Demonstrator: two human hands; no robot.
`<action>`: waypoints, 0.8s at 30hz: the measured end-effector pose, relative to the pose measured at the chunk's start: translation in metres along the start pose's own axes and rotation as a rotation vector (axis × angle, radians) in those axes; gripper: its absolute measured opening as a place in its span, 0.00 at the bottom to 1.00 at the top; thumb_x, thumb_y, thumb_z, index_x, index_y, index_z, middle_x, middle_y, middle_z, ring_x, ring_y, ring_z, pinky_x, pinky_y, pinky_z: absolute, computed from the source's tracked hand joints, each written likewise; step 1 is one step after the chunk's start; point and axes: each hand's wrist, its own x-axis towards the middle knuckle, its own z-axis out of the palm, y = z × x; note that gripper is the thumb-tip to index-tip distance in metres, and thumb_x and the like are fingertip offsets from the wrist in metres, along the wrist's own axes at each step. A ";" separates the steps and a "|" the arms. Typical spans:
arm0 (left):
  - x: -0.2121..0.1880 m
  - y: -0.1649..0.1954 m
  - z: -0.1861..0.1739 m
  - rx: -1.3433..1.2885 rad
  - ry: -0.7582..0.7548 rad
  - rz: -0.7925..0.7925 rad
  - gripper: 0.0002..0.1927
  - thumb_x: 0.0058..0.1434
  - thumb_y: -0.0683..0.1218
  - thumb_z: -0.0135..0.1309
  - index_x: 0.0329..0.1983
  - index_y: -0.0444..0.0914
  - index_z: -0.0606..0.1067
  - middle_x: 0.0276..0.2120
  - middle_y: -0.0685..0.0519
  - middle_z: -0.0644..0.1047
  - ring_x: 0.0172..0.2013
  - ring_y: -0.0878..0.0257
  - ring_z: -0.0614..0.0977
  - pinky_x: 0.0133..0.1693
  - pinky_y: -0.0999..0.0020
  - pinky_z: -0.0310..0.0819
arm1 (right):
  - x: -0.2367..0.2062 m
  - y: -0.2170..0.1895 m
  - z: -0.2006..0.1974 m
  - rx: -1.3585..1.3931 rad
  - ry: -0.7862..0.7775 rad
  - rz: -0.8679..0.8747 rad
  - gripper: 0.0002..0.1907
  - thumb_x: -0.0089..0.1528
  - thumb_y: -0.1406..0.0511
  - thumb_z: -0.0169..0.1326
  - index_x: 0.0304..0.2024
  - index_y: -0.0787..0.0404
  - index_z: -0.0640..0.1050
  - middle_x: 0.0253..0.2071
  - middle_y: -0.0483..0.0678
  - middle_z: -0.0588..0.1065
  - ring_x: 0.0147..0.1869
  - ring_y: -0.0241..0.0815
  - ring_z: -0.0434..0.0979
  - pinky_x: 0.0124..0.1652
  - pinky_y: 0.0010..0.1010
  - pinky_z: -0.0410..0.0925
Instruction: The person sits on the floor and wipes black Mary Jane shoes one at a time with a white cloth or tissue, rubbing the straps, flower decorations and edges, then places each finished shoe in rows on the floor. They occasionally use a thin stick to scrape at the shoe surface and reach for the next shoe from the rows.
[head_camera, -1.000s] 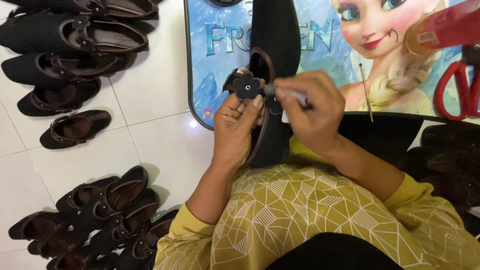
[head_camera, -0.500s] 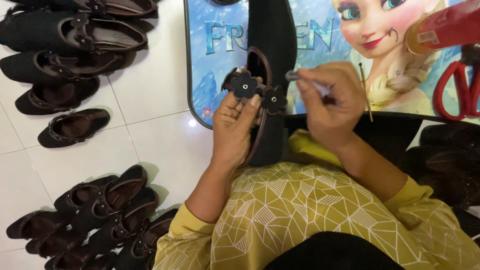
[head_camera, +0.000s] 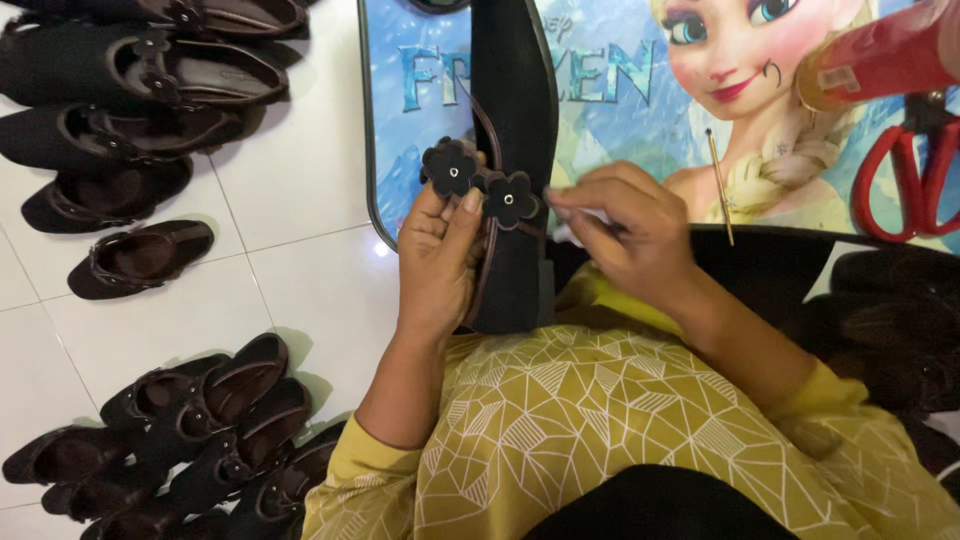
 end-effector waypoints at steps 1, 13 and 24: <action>0.000 0.006 0.003 0.002 0.005 -0.010 0.18 0.74 0.40 0.50 0.66 0.32 0.70 0.52 0.50 0.79 0.49 0.64 0.82 0.52 0.67 0.78 | 0.000 0.000 -0.003 -0.055 -0.007 -0.034 0.10 0.63 0.76 0.59 0.46 0.64 0.82 0.41 0.51 0.79 0.41 0.40 0.79 0.39 0.28 0.70; -0.029 0.066 0.047 1.492 -0.366 0.317 0.11 0.67 0.43 0.58 0.52 0.38 0.77 0.38 0.45 0.80 0.37 0.46 0.82 0.36 0.54 0.74 | -0.010 -0.011 -0.027 -0.105 0.347 -0.058 0.06 0.70 0.76 0.61 0.48 0.65 0.80 0.44 0.51 0.78 0.46 0.41 0.78 0.45 0.27 0.71; 0.017 0.032 0.037 0.165 -0.086 -0.411 0.25 0.75 0.57 0.44 0.58 0.30 0.70 0.51 0.47 0.78 0.51 0.59 0.81 0.56 0.60 0.76 | -0.007 -0.005 -0.017 -0.245 0.121 -0.062 0.11 0.61 0.76 0.64 0.45 0.63 0.82 0.40 0.51 0.76 0.41 0.42 0.77 0.40 0.29 0.69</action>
